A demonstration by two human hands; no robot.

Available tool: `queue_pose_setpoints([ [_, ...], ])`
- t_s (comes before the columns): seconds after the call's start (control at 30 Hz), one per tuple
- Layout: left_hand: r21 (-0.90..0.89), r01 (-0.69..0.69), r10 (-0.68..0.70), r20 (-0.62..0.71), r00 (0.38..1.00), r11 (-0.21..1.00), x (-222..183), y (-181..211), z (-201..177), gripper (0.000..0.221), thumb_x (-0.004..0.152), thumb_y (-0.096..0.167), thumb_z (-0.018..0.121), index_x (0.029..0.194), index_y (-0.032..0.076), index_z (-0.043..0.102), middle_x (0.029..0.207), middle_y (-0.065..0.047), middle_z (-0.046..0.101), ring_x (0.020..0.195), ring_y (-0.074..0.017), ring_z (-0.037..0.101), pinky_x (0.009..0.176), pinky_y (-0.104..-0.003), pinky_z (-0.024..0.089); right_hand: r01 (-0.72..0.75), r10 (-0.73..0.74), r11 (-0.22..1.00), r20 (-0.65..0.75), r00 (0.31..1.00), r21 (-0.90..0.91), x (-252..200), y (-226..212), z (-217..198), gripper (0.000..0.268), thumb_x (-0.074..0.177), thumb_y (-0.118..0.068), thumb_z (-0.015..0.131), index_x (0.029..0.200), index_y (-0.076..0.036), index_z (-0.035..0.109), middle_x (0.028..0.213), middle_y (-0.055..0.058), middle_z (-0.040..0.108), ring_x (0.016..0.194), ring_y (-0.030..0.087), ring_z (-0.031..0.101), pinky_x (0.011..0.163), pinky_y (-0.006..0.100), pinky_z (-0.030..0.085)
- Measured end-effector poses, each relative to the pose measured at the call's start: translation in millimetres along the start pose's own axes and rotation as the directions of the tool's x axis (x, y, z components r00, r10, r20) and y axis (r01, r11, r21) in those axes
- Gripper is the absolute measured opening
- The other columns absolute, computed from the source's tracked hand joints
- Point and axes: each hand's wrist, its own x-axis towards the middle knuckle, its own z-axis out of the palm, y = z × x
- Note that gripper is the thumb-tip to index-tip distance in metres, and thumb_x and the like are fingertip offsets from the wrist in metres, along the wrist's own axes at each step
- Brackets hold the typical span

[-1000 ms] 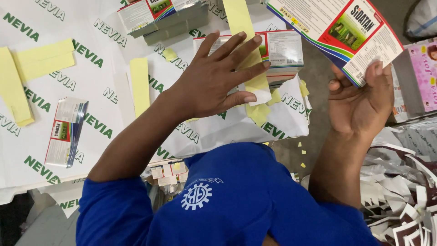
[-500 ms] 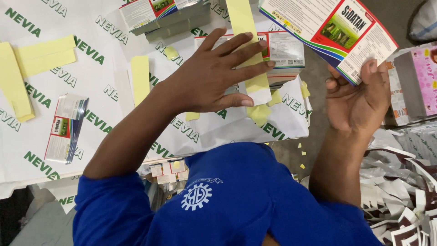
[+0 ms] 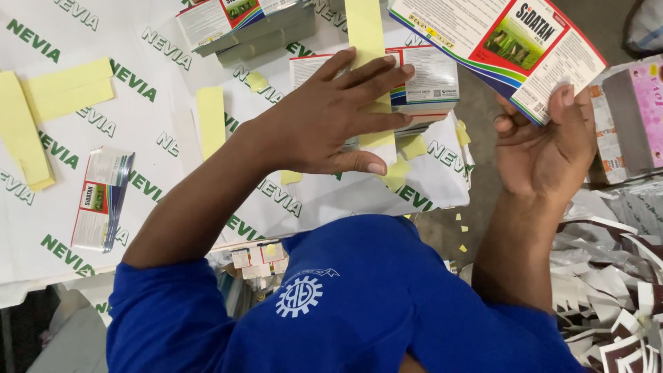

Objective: The recorder bundles stacks of printed cards using paper strips.

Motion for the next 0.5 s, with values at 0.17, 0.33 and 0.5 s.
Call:
queue_pose_setpoints([
  [0.17,-0.006,-0.028,0.028,-0.113,0.993,1.0,-8,-2,-6,0.077,0.103,0.073,0.045,0.151,0.015,0.061,0.167,-0.02,0.034,0.155,-0.0389,0.03,0.125,-0.064,0.016,0.013,-0.012,1.0,0.047,0.999,-0.027,5,6,-4,0.03,0.119,-0.014,0.056,0.14,0.006,0.05,0.12,0.024,0.072,0.097,0.031,0.075,0.072,0.036,0.059],
  [0.33,0.039,0.187,-0.167,-0.298,0.94,0.982,-20,-7,4,0.059,0.105,0.056,0.06,0.137,0.007,0.061,0.147,-0.015,0.056,0.141,-0.0338,0.051,0.123,-0.058,0.031,0.04,-0.035,0.998,0.081,0.996,-0.057,14,8,-14,0.026,0.12,-0.011,0.057,0.137,0.007,0.05,0.121,0.025,0.071,0.094,0.031,0.074,0.074,0.039,0.06],
  [0.5,-0.511,0.278,-0.567,-0.588,0.577,0.813,-17,-7,-5,0.042,0.113,0.037,0.066,0.137,0.003,0.06,0.13,-0.01,0.07,0.119,-0.0184,0.069,0.108,-0.034,0.055,0.072,-0.037,0.982,0.195,0.98,-0.177,20,4,26,0.026,0.117,-0.007,0.058,0.137,0.008,0.051,0.123,0.025,0.07,0.096,0.03,0.073,0.077,0.041,0.061],
])
